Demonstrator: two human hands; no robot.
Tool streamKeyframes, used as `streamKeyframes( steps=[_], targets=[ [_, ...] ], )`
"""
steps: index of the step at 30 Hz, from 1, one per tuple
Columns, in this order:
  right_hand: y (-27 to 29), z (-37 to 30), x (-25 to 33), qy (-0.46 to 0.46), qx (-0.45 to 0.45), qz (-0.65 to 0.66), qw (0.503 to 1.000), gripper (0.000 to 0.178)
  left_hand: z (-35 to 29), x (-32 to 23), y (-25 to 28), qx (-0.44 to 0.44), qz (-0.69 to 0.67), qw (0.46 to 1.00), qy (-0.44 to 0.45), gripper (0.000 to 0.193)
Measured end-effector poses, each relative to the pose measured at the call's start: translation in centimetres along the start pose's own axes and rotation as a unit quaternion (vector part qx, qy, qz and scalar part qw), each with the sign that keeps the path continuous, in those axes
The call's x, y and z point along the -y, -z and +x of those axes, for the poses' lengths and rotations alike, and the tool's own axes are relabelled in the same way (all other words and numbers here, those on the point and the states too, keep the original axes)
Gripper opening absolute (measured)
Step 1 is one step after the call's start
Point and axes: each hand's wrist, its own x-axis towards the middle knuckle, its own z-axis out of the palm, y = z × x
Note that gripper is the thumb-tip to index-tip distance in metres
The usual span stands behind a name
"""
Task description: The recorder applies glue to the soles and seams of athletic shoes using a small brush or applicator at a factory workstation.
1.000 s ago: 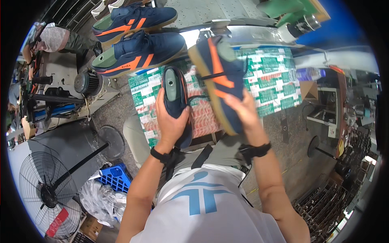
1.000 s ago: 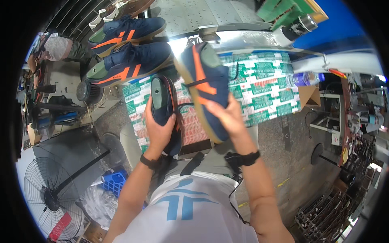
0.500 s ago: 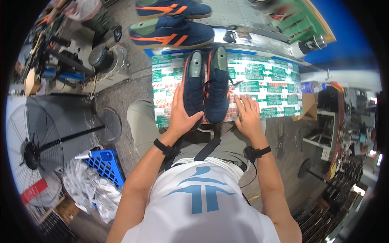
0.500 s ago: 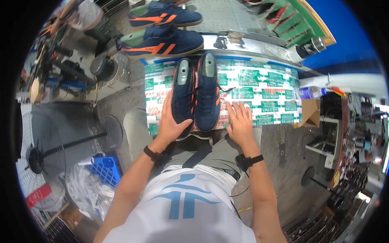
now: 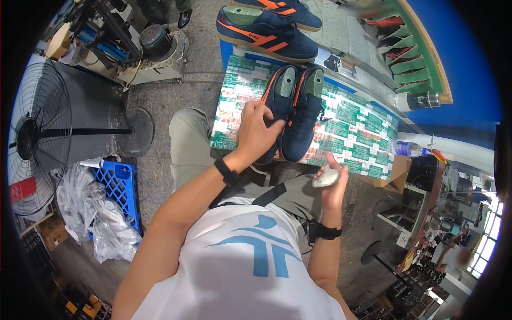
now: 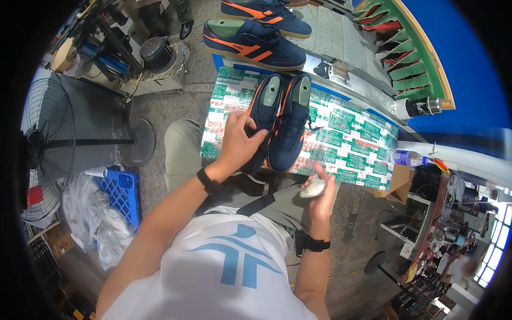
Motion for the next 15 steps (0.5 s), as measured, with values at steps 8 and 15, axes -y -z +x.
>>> streamKeyframes(
  steps=[8, 15],
  targets=[
    [-8.1, -1.2, 3.6, 0.028, 0.188, 0.011, 0.982, 0.090, 3.2, 1.9, 2.3, 0.090, -0.039, 0.990, 0.100, 0.017],
    [-13.5, 0.4, 4.8, 0.073, 0.192, -0.202, 0.958, 0.073, 8.2, 1.0, 9.1, 0.081, -0.420, 0.868, 0.253, 0.027]
  ],
)
